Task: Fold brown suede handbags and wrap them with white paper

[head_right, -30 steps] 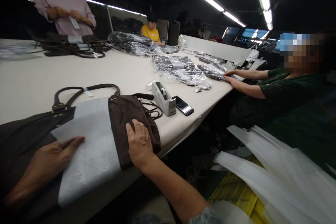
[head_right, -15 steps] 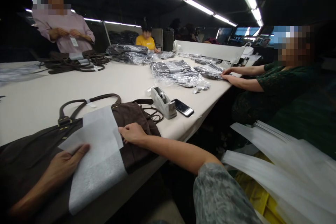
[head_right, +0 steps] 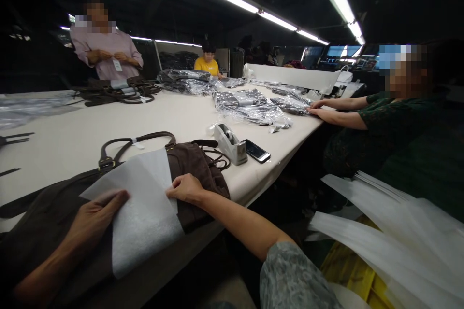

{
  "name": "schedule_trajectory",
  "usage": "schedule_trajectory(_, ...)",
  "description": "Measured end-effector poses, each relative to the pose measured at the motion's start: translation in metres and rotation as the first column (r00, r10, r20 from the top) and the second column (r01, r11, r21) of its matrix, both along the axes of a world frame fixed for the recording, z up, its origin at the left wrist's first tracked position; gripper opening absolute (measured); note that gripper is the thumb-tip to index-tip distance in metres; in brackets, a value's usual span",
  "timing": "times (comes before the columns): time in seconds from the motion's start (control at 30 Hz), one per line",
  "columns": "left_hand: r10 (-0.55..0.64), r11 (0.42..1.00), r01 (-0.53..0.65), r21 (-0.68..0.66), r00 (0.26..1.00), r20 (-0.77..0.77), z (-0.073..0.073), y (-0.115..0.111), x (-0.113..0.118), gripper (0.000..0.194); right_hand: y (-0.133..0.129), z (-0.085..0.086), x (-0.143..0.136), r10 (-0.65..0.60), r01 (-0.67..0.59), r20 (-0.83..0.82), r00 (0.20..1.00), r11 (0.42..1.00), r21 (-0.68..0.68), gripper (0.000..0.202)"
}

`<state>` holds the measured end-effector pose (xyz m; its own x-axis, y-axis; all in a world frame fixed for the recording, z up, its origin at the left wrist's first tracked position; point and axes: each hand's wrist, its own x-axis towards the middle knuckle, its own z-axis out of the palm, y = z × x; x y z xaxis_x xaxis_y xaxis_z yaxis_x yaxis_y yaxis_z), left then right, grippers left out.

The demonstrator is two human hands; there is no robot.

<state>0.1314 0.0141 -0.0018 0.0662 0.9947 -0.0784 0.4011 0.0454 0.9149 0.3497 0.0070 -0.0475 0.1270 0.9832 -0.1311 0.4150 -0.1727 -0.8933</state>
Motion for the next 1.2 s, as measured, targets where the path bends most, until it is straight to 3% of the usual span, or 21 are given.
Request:
schedule_trajectory(0.2, -0.002, 0.996, 0.002, -0.088, 1.0, -0.005, 0.002, 0.024, 0.007, 0.058, -0.006, -0.004, 0.0, -0.014, 0.012, -0.1, 0.995, 1.0, -0.028, 0.012)
schedule_trajectory(0.3, -0.02, 0.99, 0.009, -0.141, 0.997, -0.074, -0.002, 0.04, 0.015, 0.06, -0.011, 0.001, 0.0, 0.016, -0.017, -0.051, 0.999, 1.0, -0.024, 0.004)
schedule_trajectory(0.4, -0.062, 0.98, 0.032, -0.195, 0.987, -0.15, -0.01, 0.045, 0.024, 0.057, -0.018, 0.006, 0.0, 0.066, -0.067, 0.048, 0.997, 0.998, 0.022, 0.011)
schedule_trajectory(0.5, -0.043, 0.99, 0.009, -0.137, 0.967, -0.252, -0.017, 0.044, 0.029, 0.054, -0.022, 0.009, 0.0, 0.095, -0.101, 0.111, 0.989, 0.994, 0.051, 0.015)
schedule_trajectory(0.7, 0.119, 0.993, -0.111, 0.044, 0.885, -0.45, -0.023, 0.045, 0.021, 0.053, -0.029, 0.013, -0.003, 0.095, -0.1, 0.21, 0.973, 0.995, 0.018, 0.012)
schedule_trajectory(0.97, 0.032, 0.989, 0.075, 0.129, 0.736, -0.676, -0.025, 0.043, 0.028, 0.044, -0.035, 0.018, -0.006, 0.105, -0.107, 0.328, 0.939, 0.994, -0.011, 0.017)
schedule_trajectory(1.07, 0.112, 0.929, 0.212, 0.302, 0.619, -0.778, -0.03, 0.048, 0.027, 0.04, -0.034, 0.017, -0.007, 0.109, -0.111, 0.34, 0.934, 0.994, -0.013, 0.017)
schedule_trajectory(1.2, 0.359, 0.71, 0.432, 0.556, 0.457, -0.814, -0.031, 0.046, 0.028, 0.041, -0.034, 0.018, -0.007, 0.102, -0.101, 0.363, 0.926, 0.995, -0.023, 0.017)
